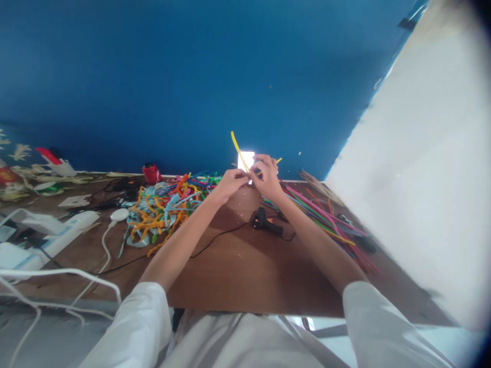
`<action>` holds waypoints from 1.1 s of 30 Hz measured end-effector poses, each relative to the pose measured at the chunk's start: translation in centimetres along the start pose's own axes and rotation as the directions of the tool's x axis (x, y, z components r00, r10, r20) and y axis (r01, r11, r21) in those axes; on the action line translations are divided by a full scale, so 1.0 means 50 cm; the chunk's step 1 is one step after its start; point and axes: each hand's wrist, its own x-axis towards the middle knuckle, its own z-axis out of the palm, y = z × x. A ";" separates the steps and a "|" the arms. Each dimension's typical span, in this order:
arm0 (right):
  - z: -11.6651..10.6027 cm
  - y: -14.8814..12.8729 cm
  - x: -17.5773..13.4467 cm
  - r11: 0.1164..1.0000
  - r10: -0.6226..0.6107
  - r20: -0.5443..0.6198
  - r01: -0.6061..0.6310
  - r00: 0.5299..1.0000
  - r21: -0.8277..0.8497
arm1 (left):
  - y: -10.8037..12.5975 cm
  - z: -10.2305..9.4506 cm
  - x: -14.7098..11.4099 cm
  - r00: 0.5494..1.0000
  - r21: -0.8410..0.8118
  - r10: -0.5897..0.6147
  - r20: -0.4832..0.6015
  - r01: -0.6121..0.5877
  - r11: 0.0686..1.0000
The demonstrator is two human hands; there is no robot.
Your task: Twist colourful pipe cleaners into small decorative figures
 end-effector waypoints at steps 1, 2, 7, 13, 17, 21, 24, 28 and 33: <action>0.005 0.004 -0.001 0.999 0.017 0.007 -0.017 1.000 0.030 | -0.002 0.001 -0.001 1.000 0.015 0.002 0.002 -0.002 1.000; 0.010 0.008 -0.001 0.997 0.031 0.025 -0.033 0.999 0.066 | -0.003 0.001 -0.001 1.000 0.027 0.004 0.003 -0.004 1.000; 0.016 0.004 0.001 0.986 0.085 0.071 -0.094 0.994 0.140 | -0.010 0.006 0.001 0.999 0.009 -0.005 -0.033 0.005 1.000; -0.006 -0.018 0.006 0.996 0.092 -0.214 -0.090 0.973 0.016 | -0.002 0.012 0.003 0.981 -0.080 -0.038 -0.192 0.023 0.997; -0.020 -0.028 0.013 0.932 0.247 -0.028 -0.230 0.969 0.280 | 0.005 0.009 0.003 0.979 -0.170 0.022 -0.204 -0.058 0.984; -0.027 -0.040 0.020 0.766 0.279 0.199 -0.343 0.939 0.544 | 0.012 0.012 -0.001 0.984 -0.165 0.070 -0.161 -0.096 0.982; -0.034 -0.046 0.023 0.709 0.306 0.222 -0.378 0.926 0.596 | 0.018 0.019 -0.005 0.981 -0.136 0.078 -0.176 -0.103 0.985; -0.038 -0.043 0.024 0.589 0.349 0.286 -0.446 0.893 0.674 | 0.026 0.024 -0.008 0.979 -0.134 0.047 -0.200 -0.075 0.988; -0.032 -0.036 0.023 0.479 0.351 0.370 -0.505 0.860 0.718 | 0.031 0.029 -0.012 0.964 -0.116 0.048 -0.262 -0.081 0.990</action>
